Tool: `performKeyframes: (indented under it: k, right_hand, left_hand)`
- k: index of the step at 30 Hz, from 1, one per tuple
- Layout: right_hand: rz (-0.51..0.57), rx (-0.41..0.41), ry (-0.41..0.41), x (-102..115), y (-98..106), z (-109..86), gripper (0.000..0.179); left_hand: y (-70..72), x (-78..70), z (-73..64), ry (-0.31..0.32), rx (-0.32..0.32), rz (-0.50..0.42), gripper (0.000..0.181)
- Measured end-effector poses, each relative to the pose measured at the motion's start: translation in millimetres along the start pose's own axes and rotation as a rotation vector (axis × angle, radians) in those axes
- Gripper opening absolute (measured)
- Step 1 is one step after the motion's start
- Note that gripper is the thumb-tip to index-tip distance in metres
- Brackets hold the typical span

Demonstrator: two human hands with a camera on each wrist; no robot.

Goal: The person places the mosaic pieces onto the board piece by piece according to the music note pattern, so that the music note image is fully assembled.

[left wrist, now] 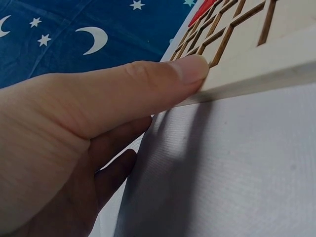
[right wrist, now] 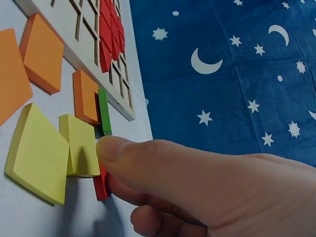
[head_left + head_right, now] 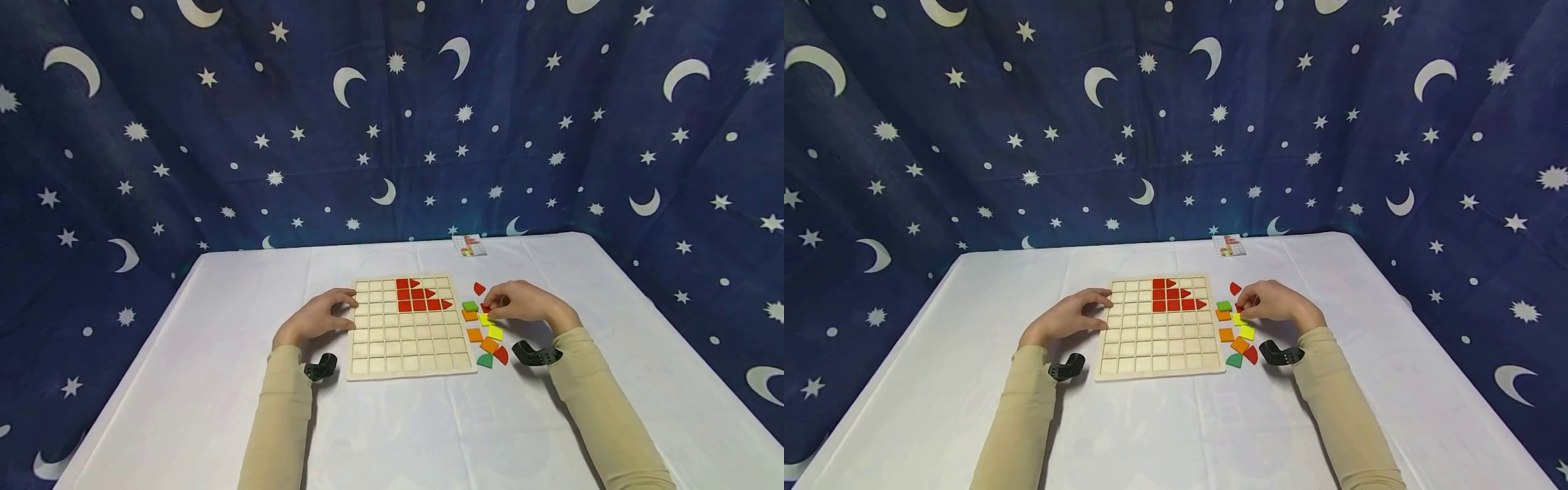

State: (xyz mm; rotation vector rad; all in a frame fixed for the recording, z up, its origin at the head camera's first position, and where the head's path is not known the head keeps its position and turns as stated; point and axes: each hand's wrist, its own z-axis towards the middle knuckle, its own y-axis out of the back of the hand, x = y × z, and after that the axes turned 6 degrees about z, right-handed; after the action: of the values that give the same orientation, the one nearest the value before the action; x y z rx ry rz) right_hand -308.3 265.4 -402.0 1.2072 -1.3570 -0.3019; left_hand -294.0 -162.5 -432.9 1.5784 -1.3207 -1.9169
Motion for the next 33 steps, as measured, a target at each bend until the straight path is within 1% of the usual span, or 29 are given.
performKeyframes:
  k: [3,6,9,13,15,18,20,22,25,27,30,33]
  right_hand:
    - [-0.001,-0.002,0.007,0,0,-1.3,0.021]
    - [-0.013,-0.023,-0.006,1,-1,-0.2,0.023]
    - [-0.042,-0.055,0.019,1,-5,2.6,0.028]
    - [-0.069,-0.081,0.083,2,-11,7.5,0.034]
    - [-0.066,-0.085,0.104,2,-13,9.1,0.029]
    - [-0.034,-0.085,0.118,3,-14,9.7,0.015]
    - [-0.001,-0.063,0.135,5,-14,9.4,0.008]
    - [0.030,-0.027,0.153,7,-14,9.1,0.005]
    - [0.045,0.006,0.177,9,-15,9.4,0.007]
    - [0.030,-0.015,0.176,9,-16,10.9,0.011]
    - [-0.008,-0.057,0.148,7,-18,13.0,0.022]
    - [-0.027,-0.049,0.131,6,-20,14.6,0.030]
  left_hand:
    - [-0.6,-1.4,0.6,0.000,-0.004,0.000,0.043]
    - [0.0,-1.7,0.4,0.003,-0.001,-0.005,0.043]
    - [-0.1,-1.5,0.2,0.002,0.002,-0.008,0.043]
    - [0.0,-1.2,0.3,-0.003,0.000,-0.008,0.042]
    - [0.1,-1.1,0.7,-0.005,-0.001,-0.005,0.042]
    - [0.0,-1.0,1.2,-0.001,0.000,-0.008,0.043]
    - [-0.1,-1.0,1.5,0.000,0.000,-0.009,0.043]
    - [0.1,-1.0,1.7,0.002,0.000,-0.012,0.043]
    - [0.6,-1.3,1.8,-0.002,-0.004,-0.008,0.042]
    - [1.0,-1.4,1.9,-0.003,-0.006,-0.007,0.042]
    - [1.1,-1.3,1.8,0.003,-0.003,-0.013,0.042]
    - [0.7,-1.0,1.0,0.007,0.002,-0.018,0.042]
